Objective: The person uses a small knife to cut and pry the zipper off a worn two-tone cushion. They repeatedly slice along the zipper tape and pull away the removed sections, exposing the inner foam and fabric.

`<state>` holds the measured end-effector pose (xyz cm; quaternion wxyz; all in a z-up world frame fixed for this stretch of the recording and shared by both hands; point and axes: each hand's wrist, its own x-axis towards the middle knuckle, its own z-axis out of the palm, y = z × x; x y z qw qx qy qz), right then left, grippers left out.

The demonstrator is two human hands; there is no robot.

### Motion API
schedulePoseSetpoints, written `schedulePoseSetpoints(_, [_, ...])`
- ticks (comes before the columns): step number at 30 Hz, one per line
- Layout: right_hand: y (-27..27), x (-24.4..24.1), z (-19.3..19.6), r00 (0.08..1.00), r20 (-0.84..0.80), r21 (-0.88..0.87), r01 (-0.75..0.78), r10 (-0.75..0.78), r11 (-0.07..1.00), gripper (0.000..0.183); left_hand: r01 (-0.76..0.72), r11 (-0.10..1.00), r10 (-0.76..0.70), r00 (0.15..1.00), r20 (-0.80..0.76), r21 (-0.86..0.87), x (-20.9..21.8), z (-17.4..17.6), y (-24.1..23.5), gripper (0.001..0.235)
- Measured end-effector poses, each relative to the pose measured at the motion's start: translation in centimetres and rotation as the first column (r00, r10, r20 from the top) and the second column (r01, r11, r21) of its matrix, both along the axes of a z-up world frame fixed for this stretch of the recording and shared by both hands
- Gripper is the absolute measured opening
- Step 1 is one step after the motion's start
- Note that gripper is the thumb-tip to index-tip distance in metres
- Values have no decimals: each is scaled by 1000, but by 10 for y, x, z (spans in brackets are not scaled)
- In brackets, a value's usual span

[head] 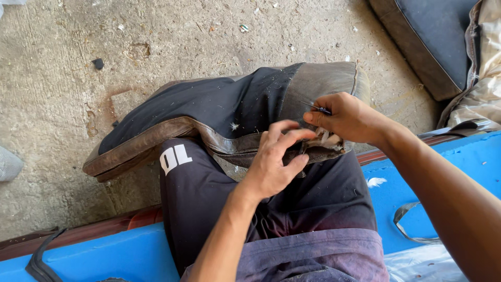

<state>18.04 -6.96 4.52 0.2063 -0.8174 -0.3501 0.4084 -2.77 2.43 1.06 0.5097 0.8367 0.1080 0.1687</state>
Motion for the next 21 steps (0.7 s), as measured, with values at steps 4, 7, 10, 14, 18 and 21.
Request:
schedulePoseSetpoints(4, [1, 0, 7, 995, 63, 17, -85, 83, 996, 36, 251, 966, -259, 953, -156, -69, 5, 2, 26, 58])
schedulePoseSetpoints(7, [4, 1, 12, 995, 74, -24, -72, 74, 997, 38, 333, 940, -342, 906, -248, -79, 11, 9, 35, 66])
schedulePoseSetpoints(10, [5, 2, 20, 990, 134, 50, -44, 37, 998, 40, 352, 935, -354, 906, -231, -49, 16, 17, 37, 69])
schedulePoseSetpoints(14, [-4, 6, 38, 984, 179, 235, -15, -28, 972, 45, 335, 941, -337, 933, -124, -40, 22, 15, 34, 70])
schedulePoseSetpoints(18, [-14, 4, 71, 964, 261, 126, -89, 53, 988, 44, 301, 954, -301, 953, -25, -10, 26, 9, 32, 70])
schedulePoseSetpoints(21, [-16, -8, 93, 938, 277, -276, -130, 208, 952, 40, 287, 953, -296, 950, -96, -100, 28, 8, 33, 75])
